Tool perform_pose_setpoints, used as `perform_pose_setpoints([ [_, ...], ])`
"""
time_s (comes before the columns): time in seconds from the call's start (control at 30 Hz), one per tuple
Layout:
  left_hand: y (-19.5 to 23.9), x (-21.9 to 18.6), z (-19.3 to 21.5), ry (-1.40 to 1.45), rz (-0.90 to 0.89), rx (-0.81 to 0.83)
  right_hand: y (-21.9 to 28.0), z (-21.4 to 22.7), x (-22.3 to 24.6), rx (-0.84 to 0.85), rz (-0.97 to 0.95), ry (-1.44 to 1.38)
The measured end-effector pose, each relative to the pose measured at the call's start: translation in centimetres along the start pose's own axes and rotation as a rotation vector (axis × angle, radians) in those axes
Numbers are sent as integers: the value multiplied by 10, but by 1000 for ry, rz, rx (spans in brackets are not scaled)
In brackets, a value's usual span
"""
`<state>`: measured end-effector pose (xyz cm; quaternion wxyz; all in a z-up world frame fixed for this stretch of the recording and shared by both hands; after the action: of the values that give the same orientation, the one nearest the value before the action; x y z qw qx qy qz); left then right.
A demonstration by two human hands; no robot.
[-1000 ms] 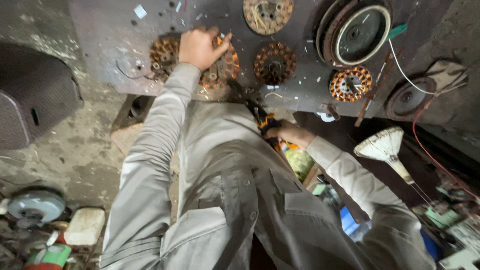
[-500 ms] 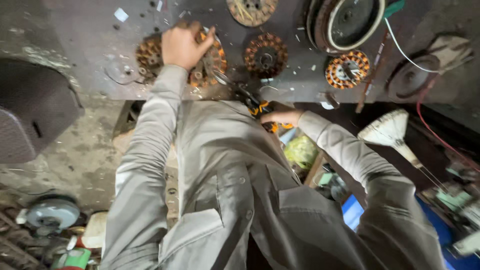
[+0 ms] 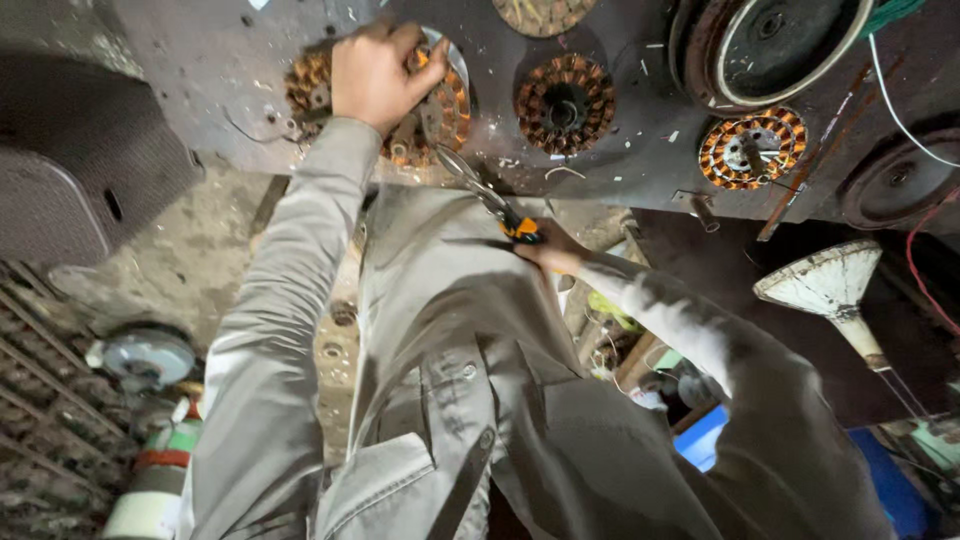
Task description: The person uses pliers to cut and trim copper wires protruding from a motor stator on a workbench. They repeatedly grasp and snip the wires while rotating the stator to access different sections.
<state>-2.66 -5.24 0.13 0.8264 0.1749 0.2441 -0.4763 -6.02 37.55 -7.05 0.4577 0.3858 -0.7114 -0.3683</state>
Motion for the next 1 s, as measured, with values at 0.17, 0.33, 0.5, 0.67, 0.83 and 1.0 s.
perform_pose_setpoints([
  [0.17,1,-3,-3,-11,-9,-19,51,16,46,82,21,15],
  [0.33,-2,2,-6,19,2,-27,48,22,80,78,-36,-4],
  [0.5,-1,0,-6,19,25,-23,77,24,102,19,-189,208],
  [0.67,-1,1,-8,-4,21,-36,88,21,124,-73,-297,251],
  [0.83,-1,5,-10,20,41,-19,61,25,126,-51,-274,143],
  [1.0,-8,2,-3,41,37,-22,36,26,81,-8,-202,39],
])
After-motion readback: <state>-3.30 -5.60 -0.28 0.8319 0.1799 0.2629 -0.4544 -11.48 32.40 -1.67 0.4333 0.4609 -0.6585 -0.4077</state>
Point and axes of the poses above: each hand's wrist, its own y-axis away from the middle knuckle, its own z-axis out of the back of the hand, x = y × z, the point moved 3 cm from there along -y, towards the middle knuckle, and after that the axes turned 4 degrees about x, right-handed, at the moved point
